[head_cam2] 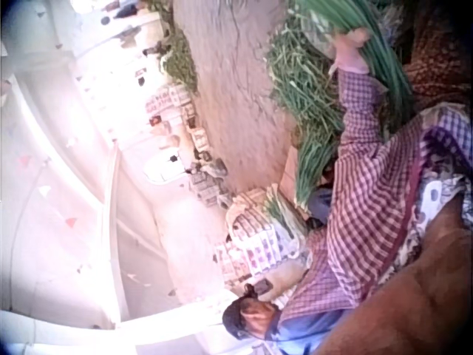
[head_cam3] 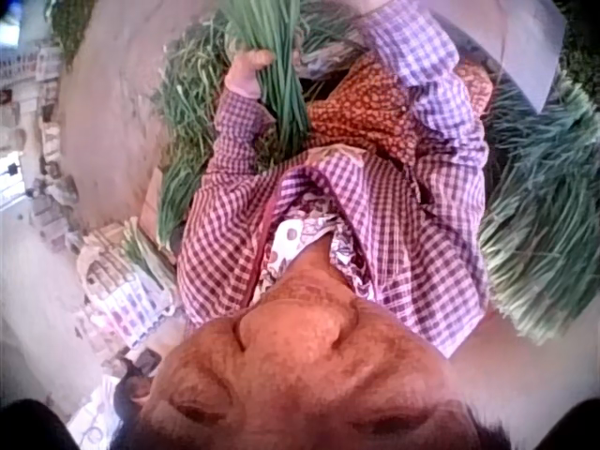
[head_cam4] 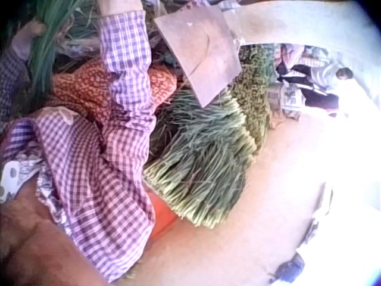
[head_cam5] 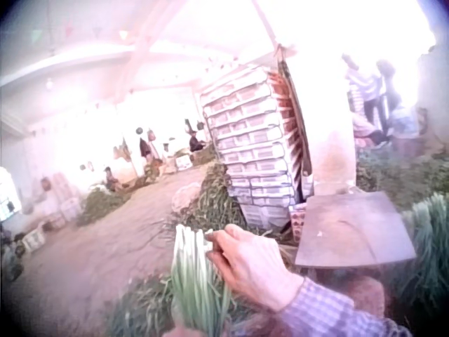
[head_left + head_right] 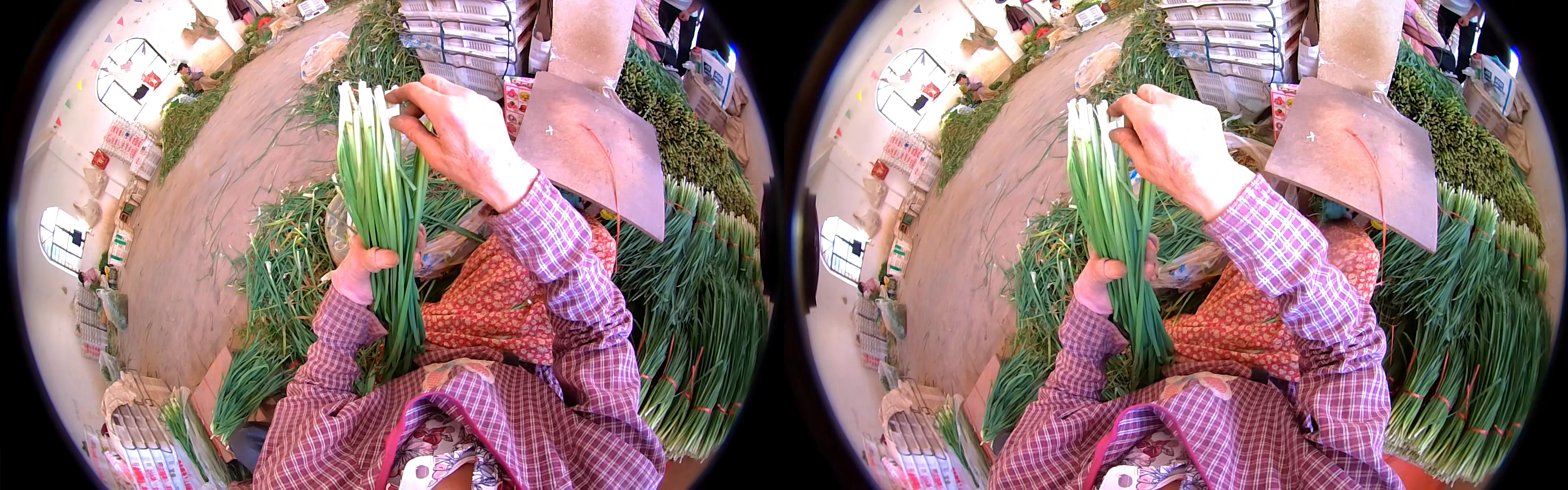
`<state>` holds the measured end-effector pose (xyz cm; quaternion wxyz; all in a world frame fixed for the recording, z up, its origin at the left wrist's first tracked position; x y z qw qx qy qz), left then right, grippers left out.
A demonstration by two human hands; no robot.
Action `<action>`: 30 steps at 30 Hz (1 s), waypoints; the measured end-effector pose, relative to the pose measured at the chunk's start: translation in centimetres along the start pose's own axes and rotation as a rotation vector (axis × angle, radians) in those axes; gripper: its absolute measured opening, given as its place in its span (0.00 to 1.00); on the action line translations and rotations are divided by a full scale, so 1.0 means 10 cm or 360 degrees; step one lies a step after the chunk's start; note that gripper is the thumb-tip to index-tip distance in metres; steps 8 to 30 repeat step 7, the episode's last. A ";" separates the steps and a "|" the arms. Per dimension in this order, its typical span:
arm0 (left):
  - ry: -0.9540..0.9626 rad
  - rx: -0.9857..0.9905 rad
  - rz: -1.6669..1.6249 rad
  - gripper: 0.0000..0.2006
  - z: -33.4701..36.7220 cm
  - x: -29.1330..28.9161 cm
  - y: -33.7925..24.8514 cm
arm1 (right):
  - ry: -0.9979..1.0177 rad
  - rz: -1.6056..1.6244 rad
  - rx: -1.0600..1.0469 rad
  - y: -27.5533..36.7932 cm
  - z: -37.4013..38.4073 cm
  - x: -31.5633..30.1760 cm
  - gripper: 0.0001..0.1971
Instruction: The person bundles green onions with a red tie and removes the outer layers from the bulbs of the green onions.
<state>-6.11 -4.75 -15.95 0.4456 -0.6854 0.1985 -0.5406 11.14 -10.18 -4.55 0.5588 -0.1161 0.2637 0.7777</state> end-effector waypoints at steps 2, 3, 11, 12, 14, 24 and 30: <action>-0.0016 0.0010 0.0036 0.34 0.01 0.01 0.02 | 0.0075 -0.0034 0.0005 -0.04 0.02 0.00 0.07; -0.0025 0.0015 0.0053 0.35 0.02 0.01 0.03 | 0.0093 -0.0051 0.0015 -0.06 0.02 0.01 0.07; 0.0056 -0.0041 0.0113 0.34 0.00 -0.09 0.05 | 0.0303 0.0151 0.0157 -0.13 0.06 0.02 0.09; 0.0056 -0.0041 0.0113 0.34 0.00 -0.09 0.05 | 0.0303 0.0151 0.0157 -0.13 0.06 0.02 0.09; 0.0056 -0.0041 0.0113 0.34 0.00 -0.09 0.05 | 0.0303 0.0151 0.0157 -0.13 0.06 0.02 0.09; 0.0056 -0.0041 0.0113 0.34 0.00 -0.09 0.05 | 0.0303 0.0151 0.0157 -0.13 0.06 0.02 0.09; 0.0056 -0.0041 0.0113 0.34 0.00 -0.09 0.05 | 0.0303 0.0151 0.0157 -0.13 0.06 0.02 0.09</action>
Point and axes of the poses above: each hand's wrist, its own z-axis towards the middle knuckle, its own x-axis out of the palm, y = z × x, the point moved 2 cm from there along z, towards the middle knuckle, and after that the axes turned 1 degree about y, right-handed, at the moved point
